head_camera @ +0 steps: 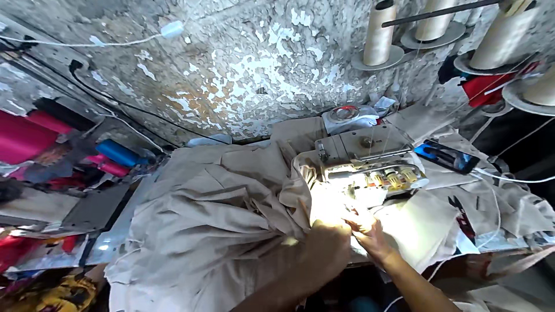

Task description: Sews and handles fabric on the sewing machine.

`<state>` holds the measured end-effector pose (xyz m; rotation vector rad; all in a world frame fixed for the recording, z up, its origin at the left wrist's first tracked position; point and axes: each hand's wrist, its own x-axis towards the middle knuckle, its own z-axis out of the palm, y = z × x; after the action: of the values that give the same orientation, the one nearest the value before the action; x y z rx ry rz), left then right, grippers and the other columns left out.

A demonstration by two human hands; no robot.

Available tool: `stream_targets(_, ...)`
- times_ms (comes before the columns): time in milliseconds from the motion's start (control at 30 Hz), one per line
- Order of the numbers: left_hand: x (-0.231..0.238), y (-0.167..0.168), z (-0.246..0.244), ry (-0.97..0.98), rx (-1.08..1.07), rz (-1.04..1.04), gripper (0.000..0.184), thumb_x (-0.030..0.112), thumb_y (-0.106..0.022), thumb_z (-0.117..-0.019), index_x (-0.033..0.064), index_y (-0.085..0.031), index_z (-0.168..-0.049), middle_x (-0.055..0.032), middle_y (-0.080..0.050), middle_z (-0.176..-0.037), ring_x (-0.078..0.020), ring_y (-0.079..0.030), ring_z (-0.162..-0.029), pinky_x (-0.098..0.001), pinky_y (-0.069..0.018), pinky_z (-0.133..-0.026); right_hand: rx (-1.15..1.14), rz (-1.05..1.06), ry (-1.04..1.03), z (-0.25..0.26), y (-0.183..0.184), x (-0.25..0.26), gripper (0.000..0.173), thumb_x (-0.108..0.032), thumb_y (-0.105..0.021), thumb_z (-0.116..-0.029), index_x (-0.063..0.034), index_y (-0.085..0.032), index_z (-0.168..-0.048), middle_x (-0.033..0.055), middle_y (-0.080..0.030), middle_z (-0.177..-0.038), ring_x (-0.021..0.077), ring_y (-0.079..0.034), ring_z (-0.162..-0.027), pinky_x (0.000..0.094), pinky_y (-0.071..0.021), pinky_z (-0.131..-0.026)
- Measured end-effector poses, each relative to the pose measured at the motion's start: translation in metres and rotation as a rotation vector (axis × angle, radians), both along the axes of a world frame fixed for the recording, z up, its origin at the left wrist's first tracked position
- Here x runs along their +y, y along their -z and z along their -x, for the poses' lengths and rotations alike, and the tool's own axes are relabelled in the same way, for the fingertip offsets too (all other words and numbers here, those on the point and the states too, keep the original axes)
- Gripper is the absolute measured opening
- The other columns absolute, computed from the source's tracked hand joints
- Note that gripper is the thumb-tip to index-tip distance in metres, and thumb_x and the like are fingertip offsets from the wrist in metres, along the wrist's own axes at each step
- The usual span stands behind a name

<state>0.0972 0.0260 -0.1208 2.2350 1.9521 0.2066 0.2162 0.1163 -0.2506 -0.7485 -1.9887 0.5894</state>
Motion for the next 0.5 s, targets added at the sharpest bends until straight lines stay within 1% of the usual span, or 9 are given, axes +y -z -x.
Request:
stream_targets(67,-0.001,0.013,-0.003,-0.043,0.039,-0.134,0.017,0.016,-0.064,-0.0924,0.0028,-0.074,-0.088,-0.0114,-0.068,-0.071,-0.0294,-0.07,-0.071,-0.0468,-0.0537,-0.069,-0.018,-0.019,0.019,0.0,-0.001,-0.001,0.019,-0.015,-0.065,-0.0885,-0.0047,-0.081,-0.092,0.0218,-0.074,-0.096,0.0346,-0.073,-0.085,0.0486,-0.0587,-0.072)
stream_targets(100,0.0,0.015,-0.004,-0.06,0.05,-0.153,0.018,0.016,-0.063,-0.0924,0.0033,-0.074,-0.089,-0.0109,-0.068,-0.071,-0.029,-0.071,-0.072,-0.047,-0.0536,-0.07,-0.027,-0.034,0.027,0.001,-0.002,-0.001,0.02,-0.016,-0.065,-0.0888,-0.0044,-0.081,-0.091,0.0216,-0.074,-0.094,0.0347,-0.073,-0.083,0.0488,-0.0585,-0.07)
stream_targets(133,0.002,0.014,-0.003,-0.076,0.048,-0.131,0.019,0.017,-0.062,-0.0935,0.0027,-0.075,-0.091,-0.0118,-0.069,-0.073,-0.03,-0.071,-0.074,-0.0482,-0.0529,-0.073,-0.032,-0.048,0.037,0.001,-0.003,-0.001,0.02,-0.016,-0.064,-0.0888,-0.0039,-0.08,-0.09,0.0215,-0.073,-0.092,0.0348,-0.072,-0.081,0.0491,-0.058,-0.069)
stream_targets(200,0.007,0.008,-0.002,-0.107,0.019,-0.025,0.025,0.018,-0.057,-0.0981,0.0005,-0.075,-0.097,-0.0159,-0.072,-0.082,-0.0345,-0.071,-0.085,-0.0522,-0.0503,-0.083,-0.032,-0.056,0.056,0.003,-0.004,-0.003,0.021,-0.017,-0.063,-0.0889,-0.0027,-0.079,-0.088,0.0219,-0.073,-0.092,0.0361,-0.073,-0.082,0.0505,-0.0579,-0.069)
stream_targets(267,0.012,0.007,0.0,-0.116,0.013,0.009,0.028,0.02,-0.054,-0.1008,0.0007,-0.075,-0.099,-0.0176,-0.073,-0.089,-0.037,-0.07,-0.094,-0.0543,-0.0481,-0.09,-0.044,-0.039,0.064,0.003,-0.004,-0.004,0.021,-0.016,-0.064,-0.0891,-0.0022,-0.079,-0.089,0.0232,-0.074,-0.097,0.0385,-0.073,-0.087,0.0537,-0.0579,-0.071)
stream_targets(300,0.013,0.011,0.002,-0.118,0.019,-0.031,0.028,0.02,-0.055,-0.0999,0.0018,-0.076,-0.097,-0.0171,-0.074,-0.089,-0.0371,-0.071,-0.094,-0.0554,-0.0481,-0.091,-0.057,-0.038,0.07,0.003,-0.003,-0.005,0.02,-0.016,-0.065,-0.0883,-0.0019,-0.079,-0.089,0.0239,-0.074,-0.098,0.0401,-0.073,-0.088,0.0557,-0.0574,-0.071)
stream_targets(367,0.015,0.02,0.007,-0.119,0.031,-0.126,0.025,0.021,-0.059,-0.0963,0.005,-0.078,-0.093,-0.0152,-0.075,-0.088,-0.0362,-0.072,-0.093,-0.0573,-0.048,-0.092,-0.093,-0.046,0.091,0.003,-0.003,-0.005,0.022,-0.018,-0.065,-0.0885,-0.0034,-0.08,-0.091,0.0236,-0.074,-0.103,0.0413,-0.073,-0.093,0.0567,-0.058,-0.073)
stream_targets(467,0.018,0.03,0.019,-0.096,0.024,-0.262,0.018,0.023,-0.066,-0.0915,0.0101,-0.079,-0.091,-0.0104,-0.075,-0.087,-0.0323,-0.072,-0.091,-0.0615,-0.0448,-0.1,-0.117,-0.054,0.112,0.003,-0.006,-0.005,0.023,-0.021,-0.066,-0.0895,-0.0049,-0.081,-0.096,0.0242,-0.074,-0.106,0.043,-0.073,-0.092,0.0572,-0.0582,-0.071)
stream_targets(500,0.018,0.034,0.025,-0.078,-0.001,-0.296,0.017,0.023,-0.067,-0.091,0.0101,-0.079,-0.092,-0.0102,-0.074,-0.087,-0.032,-0.072,-0.09,-0.0642,-0.0426,-0.103,-0.123,-0.056,0.118,0.004,-0.007,-0.004,0.024,-0.023,-0.066,-0.0907,-0.0055,-0.081,-0.098,0.0238,-0.074,-0.109,0.0427,-0.073,-0.094,0.057,-0.0586,-0.072)
